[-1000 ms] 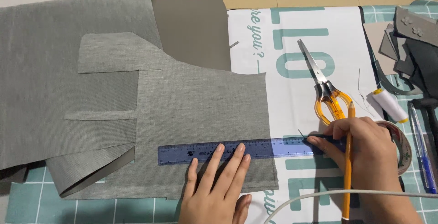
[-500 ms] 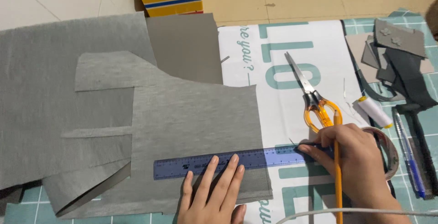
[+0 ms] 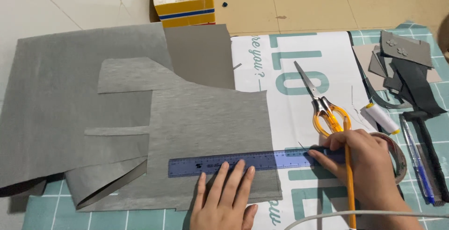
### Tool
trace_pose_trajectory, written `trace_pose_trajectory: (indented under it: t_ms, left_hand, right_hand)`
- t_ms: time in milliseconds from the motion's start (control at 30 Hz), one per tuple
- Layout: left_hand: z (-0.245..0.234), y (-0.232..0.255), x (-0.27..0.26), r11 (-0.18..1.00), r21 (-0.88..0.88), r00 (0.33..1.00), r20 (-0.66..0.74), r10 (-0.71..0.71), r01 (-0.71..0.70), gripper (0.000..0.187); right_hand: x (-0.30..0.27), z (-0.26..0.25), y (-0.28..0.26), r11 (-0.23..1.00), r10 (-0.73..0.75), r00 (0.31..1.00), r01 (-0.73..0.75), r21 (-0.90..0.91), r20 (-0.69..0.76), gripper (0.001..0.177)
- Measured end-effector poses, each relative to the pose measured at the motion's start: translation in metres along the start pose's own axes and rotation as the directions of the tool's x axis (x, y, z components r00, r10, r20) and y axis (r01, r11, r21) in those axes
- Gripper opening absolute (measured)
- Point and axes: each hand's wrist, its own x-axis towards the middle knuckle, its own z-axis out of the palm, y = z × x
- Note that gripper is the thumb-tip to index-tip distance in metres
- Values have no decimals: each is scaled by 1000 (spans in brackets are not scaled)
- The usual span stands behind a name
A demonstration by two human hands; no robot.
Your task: Measuring and marking lines on a piece of grey leather using a ruler and pencil.
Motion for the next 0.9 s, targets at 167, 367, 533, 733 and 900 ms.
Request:
trace_pose_trajectory:
  t_ms: [167, 367, 533, 733, 900]
  left_hand:
    - [-5, -1, 4, 994, -108, 999, 46, 2, 3, 64]
    - [-18, -1, 8, 985, -174, 1000, 30, -5, 10, 62]
    - [-27, -9, 16, 932, -363, 971, 228, 66, 22, 57]
    - [-58, -12, 29, 959, -283, 995, 95, 0, 27, 48]
    - [-87, -37, 45, 699, -599, 903, 399, -162, 390, 40]
  right_hand:
    - [-4, -3, -2, 978, 112, 994, -114, -177, -18, 26]
    - [8, -11, -28, 955, -2, 1000, -5, 295, 23, 43]
    - [23, 24, -53, 611, -209, 968, 16, 791, 141, 34]
    - [21, 54, -83, 497, -68, 945, -246, 832, 319, 33]
    - [21, 54, -79, 593, -203, 951, -70, 802, 232, 39]
